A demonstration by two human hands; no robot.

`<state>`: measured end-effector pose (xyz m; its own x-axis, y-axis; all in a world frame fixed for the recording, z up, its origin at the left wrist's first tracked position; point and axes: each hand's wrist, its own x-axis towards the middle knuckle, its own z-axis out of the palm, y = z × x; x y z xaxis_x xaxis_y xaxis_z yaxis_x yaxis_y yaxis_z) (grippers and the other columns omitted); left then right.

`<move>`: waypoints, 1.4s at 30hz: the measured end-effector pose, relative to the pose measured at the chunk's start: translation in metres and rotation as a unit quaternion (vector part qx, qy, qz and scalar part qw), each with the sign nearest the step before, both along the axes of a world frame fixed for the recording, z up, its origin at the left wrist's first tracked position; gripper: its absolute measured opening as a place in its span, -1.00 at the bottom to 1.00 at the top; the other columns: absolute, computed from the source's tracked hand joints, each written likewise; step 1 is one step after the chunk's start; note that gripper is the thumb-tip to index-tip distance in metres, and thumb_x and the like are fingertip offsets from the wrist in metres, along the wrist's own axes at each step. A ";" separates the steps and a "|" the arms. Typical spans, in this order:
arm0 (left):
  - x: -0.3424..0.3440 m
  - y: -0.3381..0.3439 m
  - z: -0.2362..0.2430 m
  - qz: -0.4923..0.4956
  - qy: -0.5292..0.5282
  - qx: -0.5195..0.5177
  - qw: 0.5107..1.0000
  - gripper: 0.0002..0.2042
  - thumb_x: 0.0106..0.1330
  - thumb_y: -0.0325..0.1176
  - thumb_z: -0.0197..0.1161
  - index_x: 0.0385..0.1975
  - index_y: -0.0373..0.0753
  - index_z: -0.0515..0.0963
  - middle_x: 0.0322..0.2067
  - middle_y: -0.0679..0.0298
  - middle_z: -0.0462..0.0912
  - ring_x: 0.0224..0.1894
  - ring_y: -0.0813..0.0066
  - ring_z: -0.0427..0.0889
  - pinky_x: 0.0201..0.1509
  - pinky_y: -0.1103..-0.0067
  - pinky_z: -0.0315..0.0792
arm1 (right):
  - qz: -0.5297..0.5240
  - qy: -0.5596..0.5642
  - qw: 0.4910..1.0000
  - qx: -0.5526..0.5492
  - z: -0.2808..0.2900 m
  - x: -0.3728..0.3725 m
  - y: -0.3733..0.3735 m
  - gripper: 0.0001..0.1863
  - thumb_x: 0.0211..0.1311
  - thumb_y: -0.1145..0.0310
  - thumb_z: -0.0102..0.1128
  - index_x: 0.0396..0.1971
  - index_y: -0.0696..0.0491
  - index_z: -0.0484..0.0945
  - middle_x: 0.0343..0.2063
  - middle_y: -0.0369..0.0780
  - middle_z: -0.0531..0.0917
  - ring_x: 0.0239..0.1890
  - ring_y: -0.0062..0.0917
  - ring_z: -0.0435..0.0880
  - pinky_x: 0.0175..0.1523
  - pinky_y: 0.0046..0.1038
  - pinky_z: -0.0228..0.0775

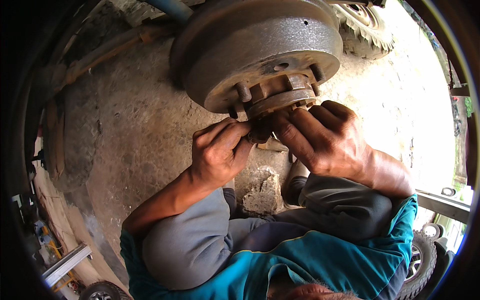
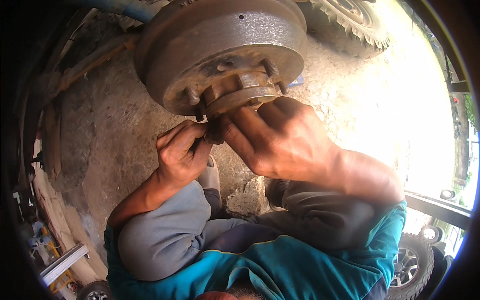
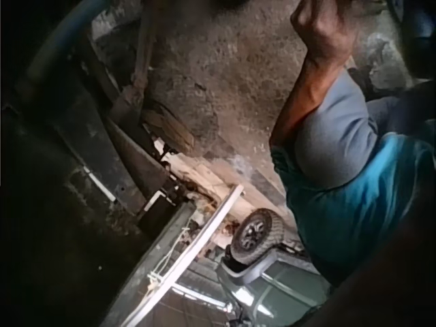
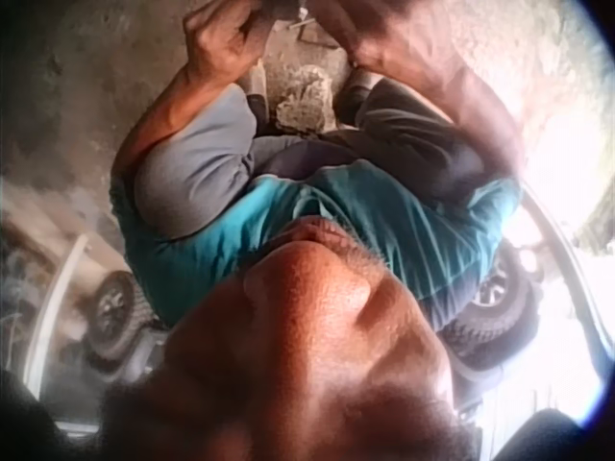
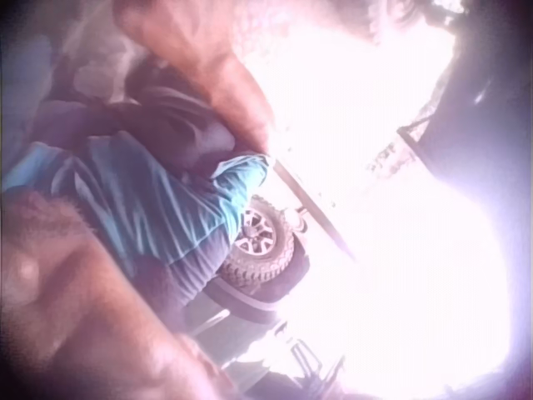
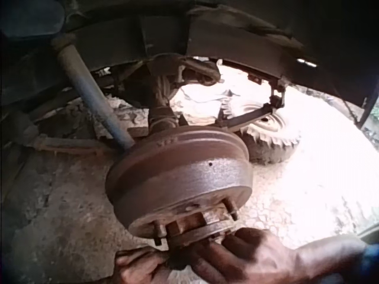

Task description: The person sits on the ground and uses a small tool to scrape and clean the surface of a vehicle wheel hub. They repeatedly rub the metal surface to remove rust or debris, focusing on the area around the axle and mounting bolts.

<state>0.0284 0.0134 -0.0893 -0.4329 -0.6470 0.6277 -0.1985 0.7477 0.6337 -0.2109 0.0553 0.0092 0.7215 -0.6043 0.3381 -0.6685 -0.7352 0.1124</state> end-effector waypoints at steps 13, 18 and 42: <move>-0.019 0.004 0.014 0.005 0.045 0.012 0.999 -0.79 0.18 -0.71 0.43 -0.19 -0.43 0.71 -0.40 0.08 0.78 -0.41 0.27 0.82 -0.34 0.45 0.64 | -0.029 -0.055 0.998 -0.017 -0.003 -0.022 0.002 -0.50 0.00 0.48 0.47 0.03 0.22 0.68 -0.52 -0.28 0.50 -0.59 -0.48 0.52 -0.47 -0.36 0.33; -0.018 0.005 0.016 0.000 0.042 0.024 0.999 -0.79 0.15 -0.72 0.38 -0.20 -0.44 0.70 -0.41 0.06 0.77 -0.44 0.26 0.81 -0.37 0.44 0.64 | -0.036 -0.051 0.998 -0.010 -0.004 -0.022 0.004 -0.49 -0.02 0.48 0.45 0.03 0.22 0.69 -0.48 -0.28 0.53 -0.56 -0.49 0.56 -0.47 -0.38 0.38; -0.022 0.006 0.015 0.001 0.045 0.006 0.999 -0.78 0.16 -0.68 0.42 -0.17 -0.40 0.70 -0.40 0.06 0.77 -0.41 0.15 0.82 -0.36 0.38 0.69 | -0.040 -0.025 0.999 -0.011 0.002 -0.027 0.005 -0.55 0.00 0.44 0.38 -0.02 0.18 0.72 -0.35 -0.22 0.65 -0.49 -0.45 0.69 -0.43 -0.40 0.53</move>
<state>0.0063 0.0191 -0.0744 -0.3739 -0.6556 0.6560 -0.1428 0.7396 0.6577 -0.2381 0.0605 0.0112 0.6535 -0.6504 0.3871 -0.7296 -0.6775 0.0933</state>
